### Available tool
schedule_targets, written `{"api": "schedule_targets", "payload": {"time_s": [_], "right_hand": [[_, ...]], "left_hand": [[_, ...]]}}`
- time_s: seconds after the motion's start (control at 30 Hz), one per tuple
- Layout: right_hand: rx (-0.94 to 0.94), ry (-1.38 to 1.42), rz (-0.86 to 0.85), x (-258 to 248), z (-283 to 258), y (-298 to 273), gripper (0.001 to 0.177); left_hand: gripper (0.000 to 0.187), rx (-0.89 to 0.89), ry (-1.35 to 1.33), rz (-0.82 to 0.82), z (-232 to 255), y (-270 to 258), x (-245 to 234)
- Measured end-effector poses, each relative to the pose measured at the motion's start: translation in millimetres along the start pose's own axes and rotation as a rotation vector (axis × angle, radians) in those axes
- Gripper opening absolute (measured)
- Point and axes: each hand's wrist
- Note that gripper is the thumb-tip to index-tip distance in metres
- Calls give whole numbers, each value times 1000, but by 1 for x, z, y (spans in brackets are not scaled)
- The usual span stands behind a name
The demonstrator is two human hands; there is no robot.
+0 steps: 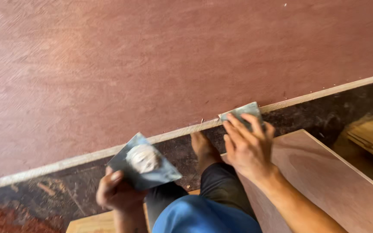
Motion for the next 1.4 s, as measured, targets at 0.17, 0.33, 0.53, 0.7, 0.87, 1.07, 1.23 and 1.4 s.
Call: {"api": "schedule_targets", "payload": {"time_s": [0.17, 0.33, 0.53, 0.7, 0.87, 1.07, 1.23, 1.4], "right_hand": [[2, 175, -179, -36, 6, -3, 35], [72, 545, 70, -96, 18, 4, 31], [96, 703, 176, -109, -1, 16, 28], [19, 571, 194, -100, -23, 29, 25], [35, 566, 212, -97, -42, 27, 24], [100, 596, 146, -85, -56, 24, 26], [199, 800, -102, -80, -48, -2, 32], [153, 483, -211, -57, -21, -26, 41]], "left_hand": [[67, 83, -60, -41, -43, 20, 52], [56, 139, 140, -117, -58, 36, 89], [45, 292, 518, -126, -70, 39, 108], [37, 815, 1190, 18, -64, 30, 129], [35, 974, 1311, -98, -48, 21, 155], [44, 500, 1092, -166, -28, 17, 169], [39, 639, 1297, -20, -28, 32, 155], [45, 545, 917, -228, 16, 69, 152]]}}
Point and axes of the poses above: each hand's wrist, its own y-axis towards the middle knuckle, its own x-axis out of the palm, z = x × y, and after that the axes turned 13 degrees about -x, right-handed
